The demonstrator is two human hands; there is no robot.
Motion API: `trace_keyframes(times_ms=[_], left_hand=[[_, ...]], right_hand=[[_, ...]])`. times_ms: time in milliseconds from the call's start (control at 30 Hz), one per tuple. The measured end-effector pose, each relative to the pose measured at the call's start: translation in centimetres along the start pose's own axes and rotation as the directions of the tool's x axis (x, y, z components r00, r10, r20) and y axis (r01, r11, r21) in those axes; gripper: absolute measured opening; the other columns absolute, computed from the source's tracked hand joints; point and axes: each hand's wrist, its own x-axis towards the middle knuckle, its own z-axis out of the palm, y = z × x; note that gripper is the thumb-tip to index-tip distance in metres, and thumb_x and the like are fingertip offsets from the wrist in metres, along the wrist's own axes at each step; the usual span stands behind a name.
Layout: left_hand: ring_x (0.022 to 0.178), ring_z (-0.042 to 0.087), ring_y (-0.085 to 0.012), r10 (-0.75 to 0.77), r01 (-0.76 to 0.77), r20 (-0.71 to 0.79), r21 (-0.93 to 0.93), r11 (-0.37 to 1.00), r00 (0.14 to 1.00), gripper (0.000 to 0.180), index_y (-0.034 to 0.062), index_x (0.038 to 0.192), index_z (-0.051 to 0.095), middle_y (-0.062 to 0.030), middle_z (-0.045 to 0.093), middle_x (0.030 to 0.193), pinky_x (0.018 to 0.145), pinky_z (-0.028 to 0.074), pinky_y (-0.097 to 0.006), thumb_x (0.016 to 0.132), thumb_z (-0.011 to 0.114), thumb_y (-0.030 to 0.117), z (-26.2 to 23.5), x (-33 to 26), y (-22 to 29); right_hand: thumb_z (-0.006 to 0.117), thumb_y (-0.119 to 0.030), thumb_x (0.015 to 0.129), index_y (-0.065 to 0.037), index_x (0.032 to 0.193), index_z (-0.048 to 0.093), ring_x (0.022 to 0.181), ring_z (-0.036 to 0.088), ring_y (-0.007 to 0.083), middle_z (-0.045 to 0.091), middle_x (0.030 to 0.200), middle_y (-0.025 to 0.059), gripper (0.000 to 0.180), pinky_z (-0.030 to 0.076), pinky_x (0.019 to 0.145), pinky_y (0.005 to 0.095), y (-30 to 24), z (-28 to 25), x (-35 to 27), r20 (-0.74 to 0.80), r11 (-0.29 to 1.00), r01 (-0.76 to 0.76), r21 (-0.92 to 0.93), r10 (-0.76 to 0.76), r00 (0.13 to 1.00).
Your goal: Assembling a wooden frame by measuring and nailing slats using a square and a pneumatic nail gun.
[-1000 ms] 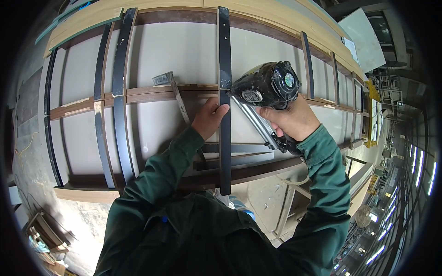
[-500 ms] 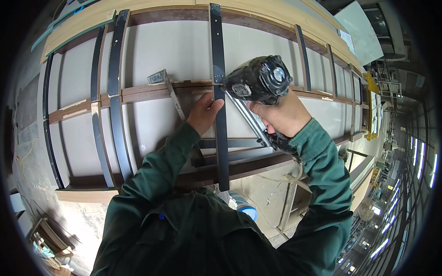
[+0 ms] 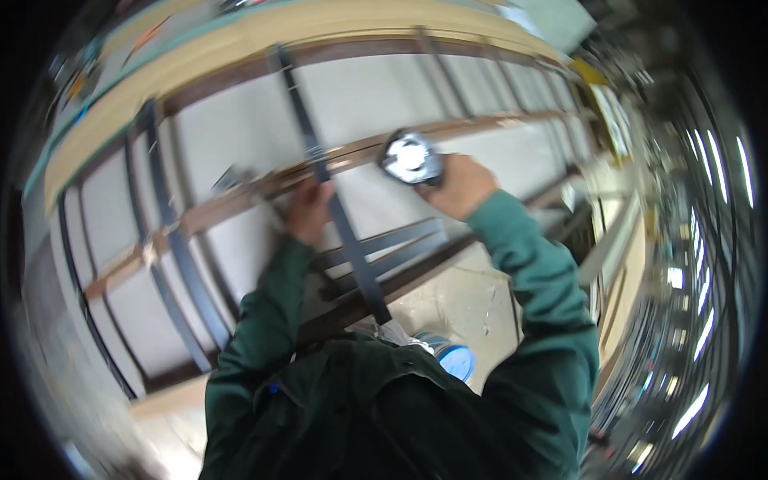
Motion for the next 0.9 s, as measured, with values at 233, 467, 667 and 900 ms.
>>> trace_keyframes(times_ms=[233, 467, 667, 900], left_hand=[[0.096, 0.058, -0.0168, -0.175, 0.176, 0.013, -0.111, 0.978, 0.984, 0.036, 0.0044, 0.120, 0.059, -0.0057, 0.063, 0.107, 0.087, 0.047, -0.032, 0.092, 0.062, 0.027, -2.5, 0.9, 0.1], [0.102, 0.056, -0.0197, -0.335, 0.345, -0.107, 0.093, 0.934, 0.936, 0.055, 0.0134, 0.132, 0.052, -0.0042, 0.060, 0.119, 0.079, 0.045, -0.038, 0.087, 0.068, 0.042, -3.2, 1.5, 2.4], [0.097, 0.060, -0.0253, 0.021, 0.014, -0.051, 0.597, 0.802, 0.998, 0.029, 0.0036, 0.112, 0.060, -0.0121, 0.063, 0.106, 0.084, 0.051, -0.037, 0.094, 0.063, 0.026, -3.3, -4.7, 10.9], [0.117, 0.053, -0.0362, 0.487, -0.185, 0.421, 0.868, -0.460, 0.765, 0.057, 0.0031, 0.131, 0.053, -0.0174, 0.056, 0.129, 0.103, 0.039, -0.046, 0.092, 0.062, 0.044, -12.1, 2.1, 12.3]], right_hand=[[0.056, -0.017, 0.082, -0.006, 0.084, 0.071, 0.081, 0.070, 0.0311, 0.071, 0.084, 0.0160, 0.018, 0.056, 0.065, 0.0454, 11.6, 10.8, 2.8, -0.206, 0.971, -0.137, -0.198, 0.095, 0.974], [0.049, -0.016, 0.088, -0.004, 0.128, 0.050, 0.089, 0.066, 0.0313, 0.066, 0.098, 0.0156, 0.042, 0.051, 0.076, 0.0463, 16.3, 19.6, 3.7, -0.414, 0.987, -0.162, 0.001, 0.148, 0.898], [0.063, -0.024, 0.078, -0.008, 0.119, 0.056, 0.102, 0.055, 0.0285, 0.058, 0.106, 0.0104, 0.044, 0.045, 0.083, 0.0421, 12.9, 17.9, 2.8, -0.537, 0.999, -0.019, 0.038, 0.036, 0.843], [0.069, -0.048, 0.074, -0.005, 0.120, 0.059, 0.092, 0.061, 0.0373, 0.061, 0.099, 0.0163, 0.063, 0.047, 0.080, 0.0468, 2.5, 21.6, -6.2, -0.269, 0.723, 0.287, 0.628, -0.144, 0.952]])
